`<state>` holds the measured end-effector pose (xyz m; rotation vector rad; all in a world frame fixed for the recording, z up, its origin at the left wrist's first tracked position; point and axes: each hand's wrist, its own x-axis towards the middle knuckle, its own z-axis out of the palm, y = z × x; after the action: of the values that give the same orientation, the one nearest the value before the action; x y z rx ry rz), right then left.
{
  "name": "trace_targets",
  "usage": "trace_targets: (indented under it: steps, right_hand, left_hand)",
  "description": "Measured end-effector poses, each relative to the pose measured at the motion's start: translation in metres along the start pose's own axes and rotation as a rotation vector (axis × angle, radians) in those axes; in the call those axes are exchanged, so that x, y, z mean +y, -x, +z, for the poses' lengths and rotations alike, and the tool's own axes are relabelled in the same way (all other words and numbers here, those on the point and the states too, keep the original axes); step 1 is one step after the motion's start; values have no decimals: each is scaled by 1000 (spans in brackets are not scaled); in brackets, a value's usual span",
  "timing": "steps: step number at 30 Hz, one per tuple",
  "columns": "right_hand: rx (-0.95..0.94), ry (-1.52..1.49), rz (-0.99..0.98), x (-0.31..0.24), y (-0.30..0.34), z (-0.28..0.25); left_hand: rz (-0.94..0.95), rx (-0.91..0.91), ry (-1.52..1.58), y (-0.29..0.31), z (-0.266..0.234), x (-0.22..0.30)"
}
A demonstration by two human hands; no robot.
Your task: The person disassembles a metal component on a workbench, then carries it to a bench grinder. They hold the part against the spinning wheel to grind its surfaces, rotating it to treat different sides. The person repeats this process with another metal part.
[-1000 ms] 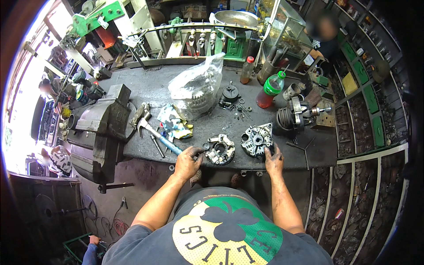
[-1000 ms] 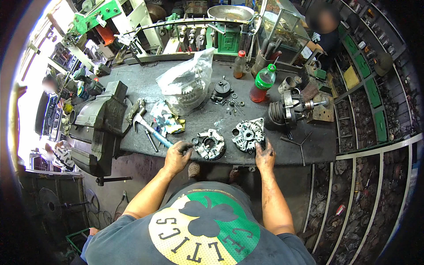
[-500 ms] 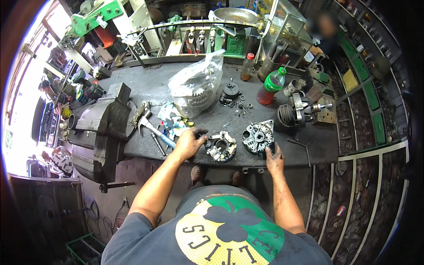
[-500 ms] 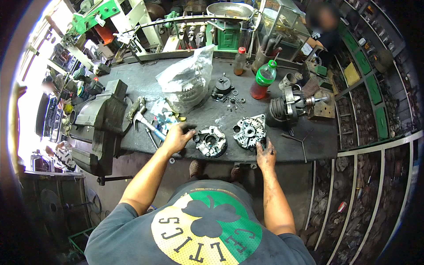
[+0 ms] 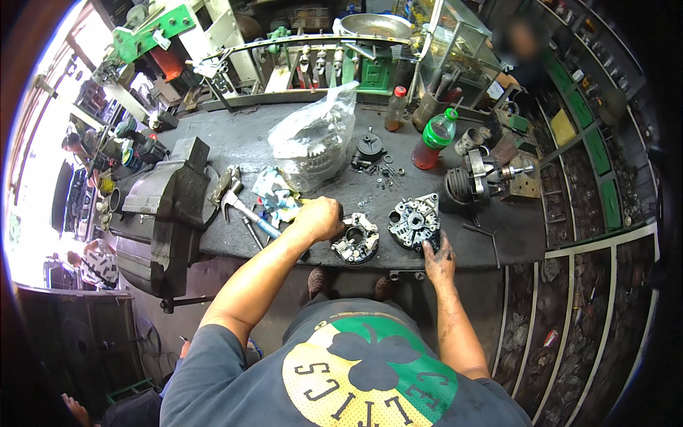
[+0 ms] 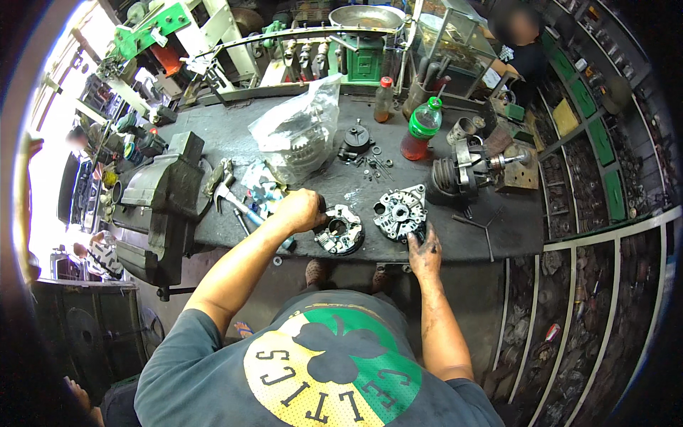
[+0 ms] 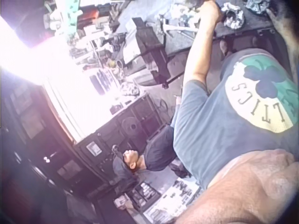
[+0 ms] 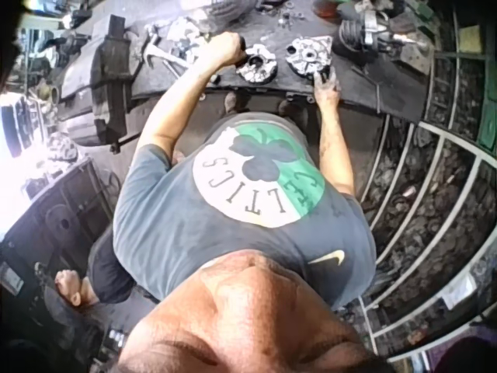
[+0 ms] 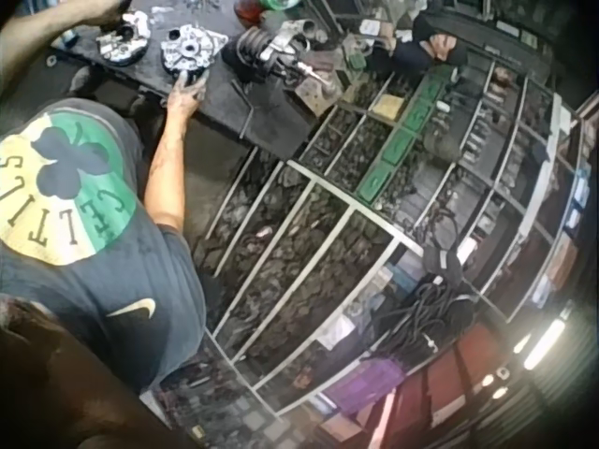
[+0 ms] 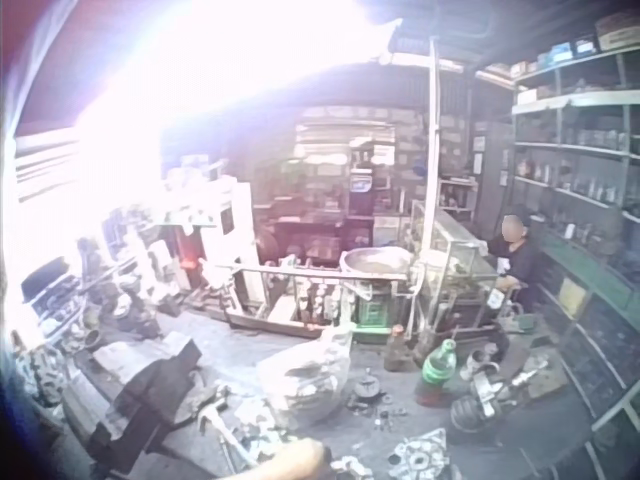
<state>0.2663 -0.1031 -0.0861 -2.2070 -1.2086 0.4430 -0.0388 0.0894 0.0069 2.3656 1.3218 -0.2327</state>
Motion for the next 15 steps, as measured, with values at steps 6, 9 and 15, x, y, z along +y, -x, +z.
trace_targets:
  steps: [6, 9, 15]
  right_hand:
    - [11, -52, -60, -1, 8, -2]
    - [22, -87, -85, 1, 12, -5]
    - [26, -134, -76, -8, 21, -17]
  left_hand:
    - [-27, 122, -77, 5, 6, 15]
    - [23, 194, -118, 13, 12, 18]
    - [20, 177, -159, 11, 5, 17]
